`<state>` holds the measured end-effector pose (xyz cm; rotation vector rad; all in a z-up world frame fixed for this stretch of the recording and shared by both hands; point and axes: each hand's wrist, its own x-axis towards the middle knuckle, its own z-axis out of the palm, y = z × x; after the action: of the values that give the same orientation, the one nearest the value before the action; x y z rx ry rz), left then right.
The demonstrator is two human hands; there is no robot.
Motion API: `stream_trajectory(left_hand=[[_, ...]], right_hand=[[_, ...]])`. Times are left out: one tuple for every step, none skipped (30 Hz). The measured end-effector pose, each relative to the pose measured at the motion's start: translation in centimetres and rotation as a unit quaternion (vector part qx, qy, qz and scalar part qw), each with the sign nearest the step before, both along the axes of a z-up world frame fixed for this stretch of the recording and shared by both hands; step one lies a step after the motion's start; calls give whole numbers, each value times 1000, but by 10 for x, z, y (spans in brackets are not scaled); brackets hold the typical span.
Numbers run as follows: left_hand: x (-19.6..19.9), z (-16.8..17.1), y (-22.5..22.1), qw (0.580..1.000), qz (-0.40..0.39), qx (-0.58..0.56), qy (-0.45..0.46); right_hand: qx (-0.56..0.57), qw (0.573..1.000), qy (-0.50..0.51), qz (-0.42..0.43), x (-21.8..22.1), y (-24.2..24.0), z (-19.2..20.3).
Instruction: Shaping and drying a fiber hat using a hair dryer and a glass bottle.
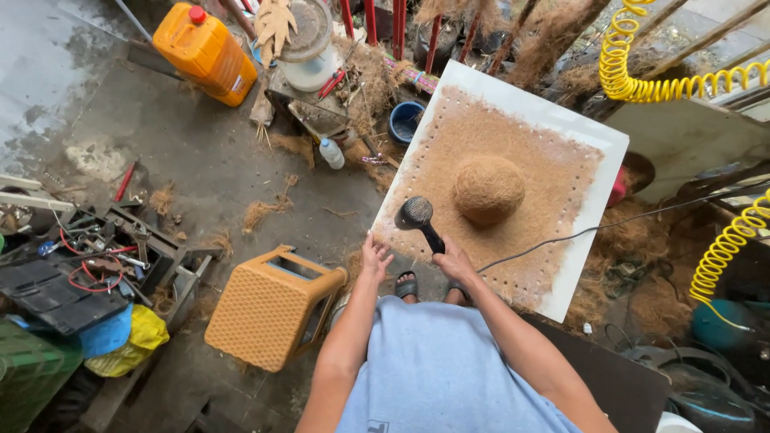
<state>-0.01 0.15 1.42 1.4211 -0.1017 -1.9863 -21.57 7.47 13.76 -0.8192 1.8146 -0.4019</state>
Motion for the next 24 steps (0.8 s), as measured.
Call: stream_trajectory(left_hand=[[-1, 2, -1, 1000, 2, 1, 0], [0, 4, 3, 1000, 3, 5, -1], [-1, 5, 3, 1000, 1, 4, -1], [-1, 6, 2, 1000, 3, 3, -1], [-1, 7, 2, 1000, 4, 2, -1], [-1, 8, 1, 1000, 2, 2, -1], [-1, 8, 1, 1000, 1, 1, -3], [0, 9, -1, 1000, 1, 0, -4], [0, 10, 0, 1000, 0, 0, -4], [0, 11, 0, 1000, -2, 0, -5], [0, 11, 0, 1000, -5, -1, -5], [0, 10, 0, 1000, -3, 0, -5], [1, 8, 1, 1000, -3, 1, -6], [1, 6, 0, 1000, -3, 2, -6], [1, 4, -2, 1000, -2, 1, -6], [2, 3, -1, 1000, -2, 1, -3], [3, 2, -1, 1000, -2, 2, 0], [3, -1, -1, 1000, -1, 1, 1], [2, -3, -2, 1000, 0, 2, 1], [2, -5, 0, 1000, 1, 4, 1], [2, -4, 1, 1000, 2, 4, 1], [1, -4, 1, 1000, 6, 2, -2], [0, -4, 0, 1000, 9, 0, -5], [0, -4, 0, 1000, 10, 1, -5]], right_hand=[[-3, 1000, -1, -2, -1, 0, 1], [-3, 1000, -2, -3, 0, 4, 3], [-4, 1000, -2, -5, 2, 5, 7], [-23, 999, -23, -10, 5, 6, 11], [-42, 998, -44, -15, 7, 7, 15], [-42, 998, -44, -17, 6, 9, 10], [-77, 995, -66, -19, 5, 12, 4], [-113, 990, -87, -20, 4, 13, -1], [-113, 990, -87, -21, 3, 15, -19], [-128, 982, -129, -47, 1, 17, -36], [-143, 972, -171, -72, 0, 19, -54], [-142, 972, -171, -71, 1, 20, -58], [-148, 965, -194, -92, 1, 20, -63], [-154, 957, -216, -113, 1, 20, -68], [-154, 958, -216, -112, 1, 17, -63], [-163, 951, -232, -122, 2, 17, -58], [-172, 944, -248, -131, 3, 16, -53], [-172, 944, -248, -130, 3, 15, -51], [-172, 941, -256, -136, 4, 14, -48], [-171, 938, -265, -141, 5, 14, -46], [-170, 939, -266, -139, 6, 16, -48], [-165, 936, -274, -146, 6, 15, -50], [-159, 933, -283, -153, 6, 14, -52], [-158, 934, -283, -152, 5, 14, -51]])
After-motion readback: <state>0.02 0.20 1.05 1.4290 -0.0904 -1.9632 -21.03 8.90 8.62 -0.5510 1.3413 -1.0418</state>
